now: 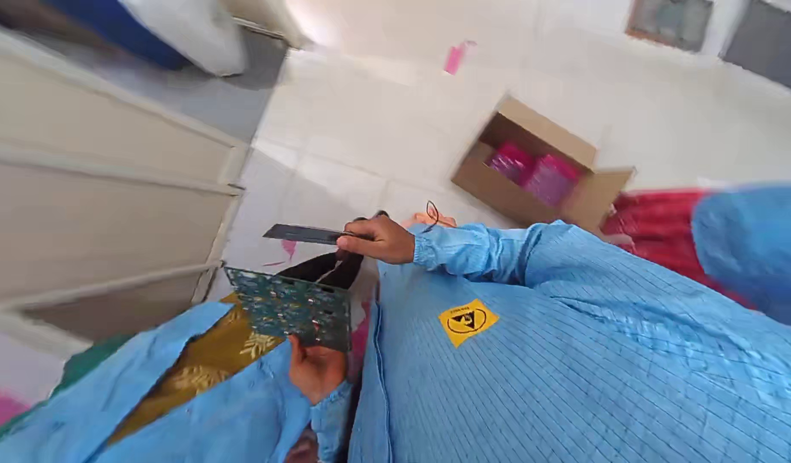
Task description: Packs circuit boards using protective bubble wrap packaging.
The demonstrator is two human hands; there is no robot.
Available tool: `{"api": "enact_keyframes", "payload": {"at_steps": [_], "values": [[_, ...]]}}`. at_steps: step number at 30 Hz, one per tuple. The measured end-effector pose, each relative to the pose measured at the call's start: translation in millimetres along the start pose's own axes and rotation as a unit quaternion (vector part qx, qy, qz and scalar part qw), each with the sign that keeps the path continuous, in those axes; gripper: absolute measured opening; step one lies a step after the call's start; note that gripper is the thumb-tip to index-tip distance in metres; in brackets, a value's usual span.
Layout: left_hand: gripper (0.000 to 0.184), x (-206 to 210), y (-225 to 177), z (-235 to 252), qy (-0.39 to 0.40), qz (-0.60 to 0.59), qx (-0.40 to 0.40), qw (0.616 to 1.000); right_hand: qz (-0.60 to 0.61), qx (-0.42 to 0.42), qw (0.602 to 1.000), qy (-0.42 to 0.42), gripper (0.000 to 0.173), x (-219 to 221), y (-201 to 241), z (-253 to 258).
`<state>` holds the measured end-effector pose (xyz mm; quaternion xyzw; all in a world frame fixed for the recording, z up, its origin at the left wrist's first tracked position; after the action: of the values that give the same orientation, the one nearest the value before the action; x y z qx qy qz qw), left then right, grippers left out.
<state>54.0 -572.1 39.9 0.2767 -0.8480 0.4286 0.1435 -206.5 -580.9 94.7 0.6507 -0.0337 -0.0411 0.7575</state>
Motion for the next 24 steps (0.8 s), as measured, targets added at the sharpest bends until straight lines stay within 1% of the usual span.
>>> {"api": "enact_keyframes", "payload": {"at_steps": [3, 5, 7, 9, 13, 15, 17, 20, 24], "values": [[0.041, 8.7, -0.8, 5.1, 0.059, 0.056, -0.060, 0.995, -0.013, 0.005, 0.993, -0.114, 0.040, -5.9, -3.3, -47.8], [0.040, 17.2, -1.1, 3.3, 0.081, 0.096, -0.081, 0.989, -0.017, 0.012, 0.986, -0.165, 0.039, -5.4, -0.8, -72.3], [0.040, 22.7, -0.1, -0.4, 0.088, 0.125, -0.092, 0.984, -0.019, 0.021, 0.980, -0.195, 0.039, -5.7, 0.7, -91.1], [0.040, 20.3, 0.1, -4.9, 0.095, 0.129, -0.099, 0.982, -0.020, 0.041, 0.974, -0.223, 0.039, -4.4, 1.7, -106.8], [0.039, 1.9, -3.7, -16.8, 0.081, 0.111, -0.076, 0.988, -0.017, 0.066, 0.961, -0.267, 0.035, 2.0, 5.8, -125.8], [0.039, -10.1, -8.9, -26.4, 0.069, 0.095, -0.060, 0.991, -0.025, 0.056, 0.959, -0.277, 0.033, 8.7, 6.3, -127.8], [0.038, -22.1, -16.1, -38.2, 0.057, 0.063, -0.033, 0.996, -0.037, 0.027, 0.962, -0.270, 0.029, 17.8, 7.9, -126.0], [0.036, -40.9, -31.8, -55.9, 0.015, 0.004, 0.038, 0.999, -0.040, -0.032, 0.976, -0.214, 0.028, 35.1, 14.3, -118.2], [0.032, -74.7, -49.2, -81.9, -0.030, -0.060, 0.124, 0.990, -0.031, -0.066, 0.989, -0.130, 0.038, 58.7, 12.1, -100.8]]}}
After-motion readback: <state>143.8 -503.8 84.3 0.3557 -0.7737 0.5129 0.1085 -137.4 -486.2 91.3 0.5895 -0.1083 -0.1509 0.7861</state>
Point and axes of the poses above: each hand's wrist, its own z-axis towards the middle knuckle, its own x-axis out of the palm, y = z × x, the point moved 5 cm from there along z, towards the middle knuckle
